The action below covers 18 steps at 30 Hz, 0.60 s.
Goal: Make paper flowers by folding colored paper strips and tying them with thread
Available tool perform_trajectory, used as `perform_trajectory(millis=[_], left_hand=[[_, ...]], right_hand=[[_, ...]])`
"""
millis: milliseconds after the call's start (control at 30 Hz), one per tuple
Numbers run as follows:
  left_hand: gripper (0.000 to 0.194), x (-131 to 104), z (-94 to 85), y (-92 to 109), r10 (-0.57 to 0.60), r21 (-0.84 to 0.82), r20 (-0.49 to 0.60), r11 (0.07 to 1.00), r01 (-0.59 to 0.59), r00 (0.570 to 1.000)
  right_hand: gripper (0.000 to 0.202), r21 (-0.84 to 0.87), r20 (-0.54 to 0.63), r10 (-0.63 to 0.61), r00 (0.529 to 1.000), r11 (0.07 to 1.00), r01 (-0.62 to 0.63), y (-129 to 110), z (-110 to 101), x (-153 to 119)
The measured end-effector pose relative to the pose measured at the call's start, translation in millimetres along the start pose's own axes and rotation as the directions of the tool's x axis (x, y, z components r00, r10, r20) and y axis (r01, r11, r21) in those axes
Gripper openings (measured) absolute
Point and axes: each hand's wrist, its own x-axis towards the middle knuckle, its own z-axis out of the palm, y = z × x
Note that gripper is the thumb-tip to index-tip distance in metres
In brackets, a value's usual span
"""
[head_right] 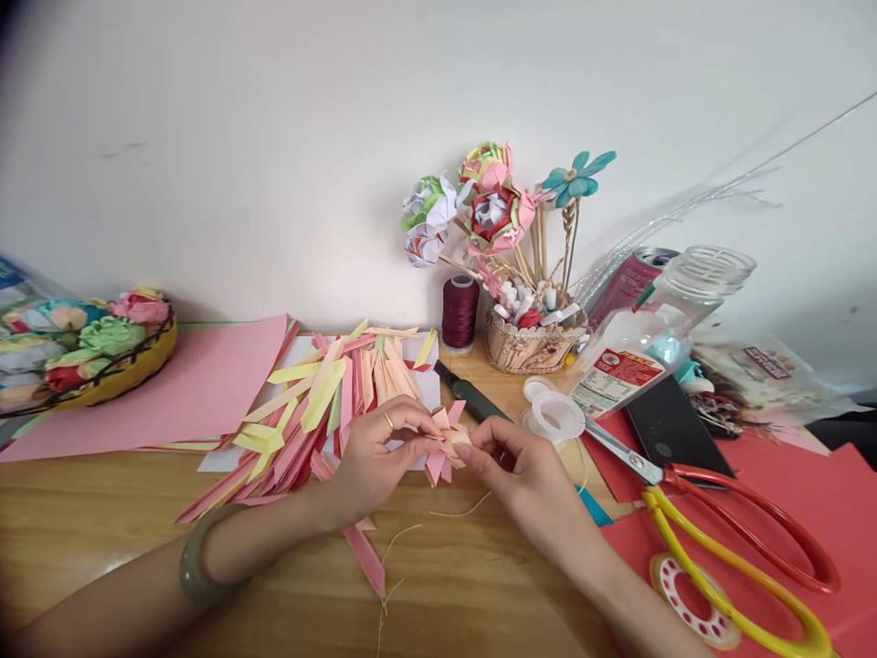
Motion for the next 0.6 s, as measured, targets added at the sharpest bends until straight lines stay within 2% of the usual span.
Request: perform_trajectory(millis=[100,267,600], left_hand=[[0.002,0.8,0.2,0.6,-0.063,-0.042,0.015,0.997,0.063,0.998],[0.005,1.7,-0.1,1.8,-0.092,-0.045,0.014,0.995,0.092,0.996],[0.007,2.3,-2.2,2.6,-0.074,-0.047,0.045,0.996,0.076,0.996]], right_hand=[[0.03,-0.018,-0.007,0.014,1.0,1.0,-0.014,0.0,-2.2,0.8],[0.031,-0.02,0.0,0.039,0.999,0.999,-0.039,-1.9,-3.7,1.0],[0.03,0.008,-0.023,0.026,0.999,1.0,-0.026,3.6,-5.8,1.0]])
